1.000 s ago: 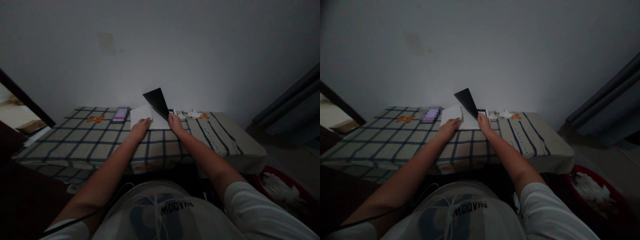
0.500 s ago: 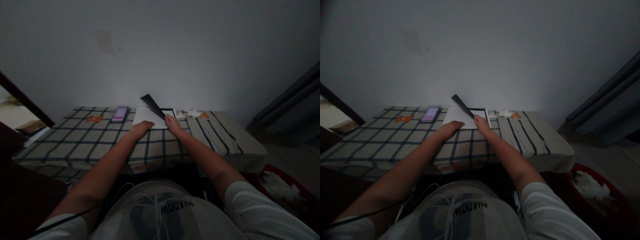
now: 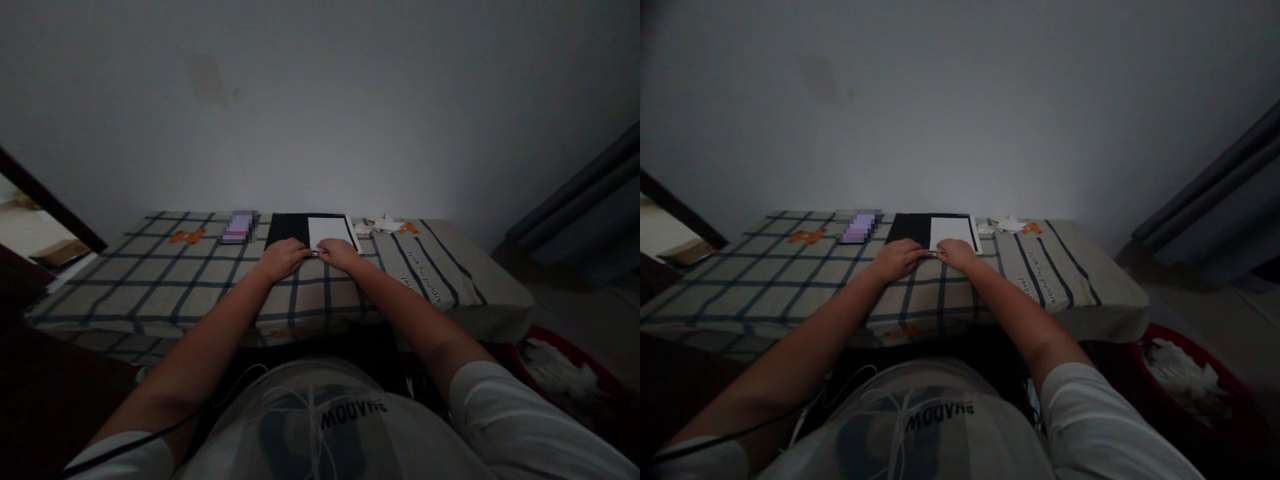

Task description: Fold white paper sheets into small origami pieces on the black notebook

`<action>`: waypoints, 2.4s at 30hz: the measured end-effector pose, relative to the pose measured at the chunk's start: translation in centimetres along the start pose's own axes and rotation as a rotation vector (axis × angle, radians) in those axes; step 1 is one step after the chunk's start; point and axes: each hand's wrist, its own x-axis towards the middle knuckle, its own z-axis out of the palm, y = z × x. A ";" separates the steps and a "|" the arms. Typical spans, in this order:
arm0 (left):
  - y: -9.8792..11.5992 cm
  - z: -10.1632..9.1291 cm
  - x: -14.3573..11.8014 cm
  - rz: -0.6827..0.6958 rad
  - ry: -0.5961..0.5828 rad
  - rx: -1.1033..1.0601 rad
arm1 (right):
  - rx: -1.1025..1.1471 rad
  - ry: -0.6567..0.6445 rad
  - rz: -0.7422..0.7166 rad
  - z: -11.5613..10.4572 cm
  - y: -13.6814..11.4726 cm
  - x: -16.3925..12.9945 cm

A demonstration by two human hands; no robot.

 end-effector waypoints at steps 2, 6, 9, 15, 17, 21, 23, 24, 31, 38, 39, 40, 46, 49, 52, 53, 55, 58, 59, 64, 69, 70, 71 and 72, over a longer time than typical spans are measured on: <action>0.0 0.0 0.3 -0.098 0.074 -0.007 | -0.001 -0.003 -0.002 -0.2 0.1 -0.1; -0.4 0.6 0.5 -0.312 -0.005 -0.026 | 0.023 0.014 -0.017 -0.7 0.1 -0.1; -0.9 0.9 0.2 -0.304 -0.068 -0.050 | 0.023 0.029 0.004 -0.9 0.1 0.1; -1.6 0.4 1.6 -0.413 0.055 -0.357 | 0.206 0.368 0.211 -1.5 1.1 1.4; -1.6 0.1 2.9 -0.534 0.233 -0.622 | 0.274 0.480 0.244 -2.1 1.6 2.1; -1.6 -0.4 6.2 -0.887 0.386 -1.391 | 0.352 0.542 0.111 -3.1 1.7 3.6; -2.0 -0.4 7.6 -0.926 0.366 -1.681 | 0.324 0.456 -0.003 -3.1 1.4 4.1; -2.3 -0.4 8.2 -0.931 0.357 -1.768 | 0.294 0.384 -0.050 -2.9 1.3 4.2; -3.6 2.4 8.8 -0.975 0.497 -1.755 | 0.237 0.218 -0.219 0.1 1.4 3.8; -2.9 4.3 8.1 -0.871 0.640 -1.722 | 0.365 0.200 -0.259 -0.3 1.9 3.6; -3.0 4.3 8.1 -0.885 0.669 -1.720 | 0.390 0.217 -0.233 -0.3 2.0 3.7; -3.0 4.2 8.1 -0.903 0.701 -1.722 | 0.426 0.246 -0.188 -0.2 2.2 3.7; -2.8 3.5 7.9 -0.921 0.763 -1.777 | 0.712 0.402 0.209 0.2 3.3 4.2; -2.5 3.7 7.9 -0.900 0.788 -1.725 | 0.737 0.455 0.280 0.1 3.8 4.3; -2.4 3.9 8.0 -0.885 0.811 -1.657 | 0.668 0.560 0.283 0.0 4.2 4.4; -2.5 4.0 8.0 -0.879 0.816 -1.646 | 0.656 0.588 0.298 0.0 4.3 4.4; -2.5 4.1 8.0 -0.881 0.828 -1.631 | 0.696 0.575 0.326 0.2 4.4 4.5; -2.6 4.2 8.0 -0.886 0.841 -1.601 | 0.820 0.498 0.308 0.3 4.5 4.5; -2.6 4.1 7.9 -0.876 0.838 -1.598 | 0.836 0.502 0.309 0.3 4.4 4.5; -2.0 3.8 7.8 -0.804 0.696 -1.658 | 0.901 0.555 0.407 0.0 4.0 4.3; -1.6 4.0 8.0 -0.832 0.632 -1.703 | 1.032 0.486 0.442 -0.1 3.7 4.3; -1.6 4.1 8.0 -0.836 0.639 -1.715 | 1.051 0.476 0.449 -0.1 3.7 4.4; -1.6 4.3 8.1 -0.835 0.648 -1.721 | 1.074 0.470 0.452 0.0 3.7 4.4; -1.7 4.3 8.1 -0.834 0.658 -1.719 | 1.103 0.472 0.450 0.1 3.6 4.5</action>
